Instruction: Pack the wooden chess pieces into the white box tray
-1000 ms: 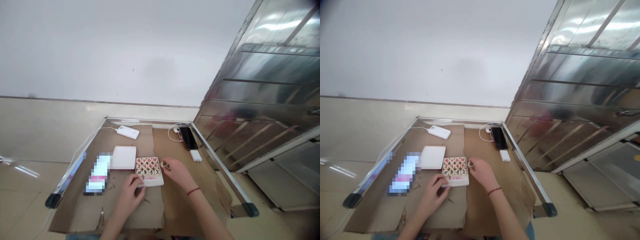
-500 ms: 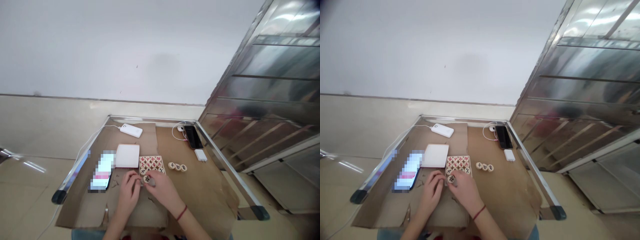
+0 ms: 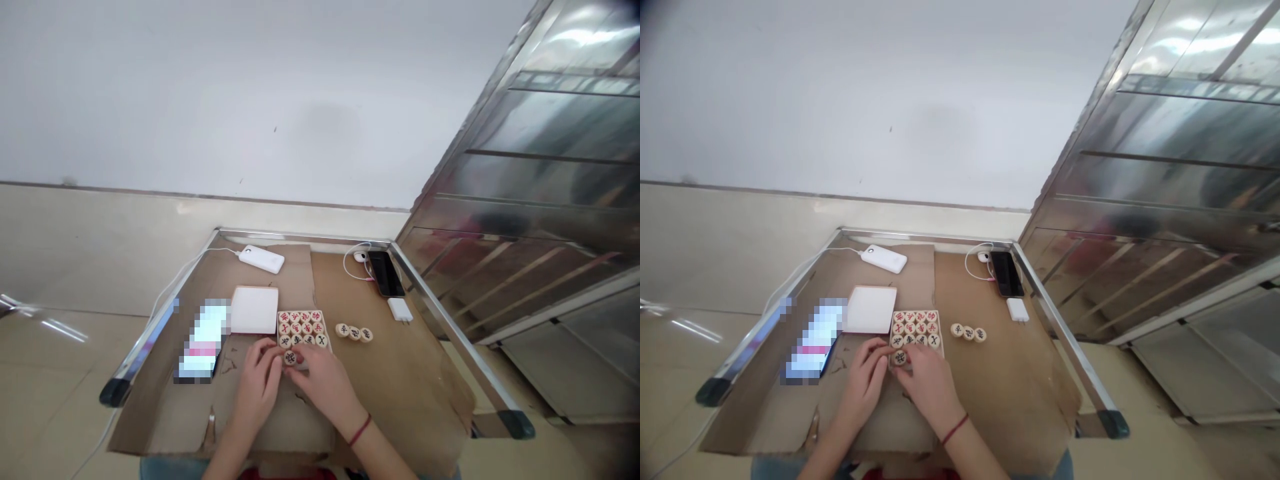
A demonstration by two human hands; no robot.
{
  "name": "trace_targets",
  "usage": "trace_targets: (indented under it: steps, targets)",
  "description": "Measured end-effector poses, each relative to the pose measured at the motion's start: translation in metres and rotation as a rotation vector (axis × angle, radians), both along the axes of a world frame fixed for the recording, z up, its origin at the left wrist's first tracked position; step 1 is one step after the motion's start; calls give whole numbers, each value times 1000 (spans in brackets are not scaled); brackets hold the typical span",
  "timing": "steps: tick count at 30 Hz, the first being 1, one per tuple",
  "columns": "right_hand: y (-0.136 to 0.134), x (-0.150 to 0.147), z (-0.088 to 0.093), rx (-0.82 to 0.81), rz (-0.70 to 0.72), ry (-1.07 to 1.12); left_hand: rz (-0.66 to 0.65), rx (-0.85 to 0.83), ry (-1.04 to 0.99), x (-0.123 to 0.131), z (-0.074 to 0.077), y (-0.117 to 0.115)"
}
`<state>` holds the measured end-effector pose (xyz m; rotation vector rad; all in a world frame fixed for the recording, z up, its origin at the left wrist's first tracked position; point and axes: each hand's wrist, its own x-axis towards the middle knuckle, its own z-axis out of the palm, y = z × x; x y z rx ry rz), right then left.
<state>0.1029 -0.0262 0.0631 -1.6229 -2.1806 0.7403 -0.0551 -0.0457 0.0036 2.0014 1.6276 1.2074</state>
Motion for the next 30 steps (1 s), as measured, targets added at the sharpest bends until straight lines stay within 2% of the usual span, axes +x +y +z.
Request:
trace_targets:
  steps: [4, 9, 11, 13, 15, 17, 20, 26, 30]
  targets:
    - [0, -2, -2, 8, 16, 34, -15, -27, -50, 1, 3, 1]
    - [1, 0, -6, -14, 40, 141, -31, 19, -34, 3, 5, 2]
    - [5, 8, -6, 7, 2, 225, -42, 44, 9, 3, 5, 3]
    - [12, 22, -6, 87, -94, 276, -58, 70, 72, 3, 4, 4]
    - [20, 41, -7, 208, -214, 229, -74, 95, 133, 3, 4, 4]
    - [29, 61, -10, 274, -259, 90, -71, 109, 163, 3, 2, 4]
    - [37, 82, -16, 209, -211, -87, -50, 110, 162, 4, 0, 5]
    - [43, 85, -24, 125, -187, -253, -56, 78, 151, 4, -3, 5]
    - [44, 83, -24, 137, -199, -237, -54, 64, 144, 3, -3, 5]
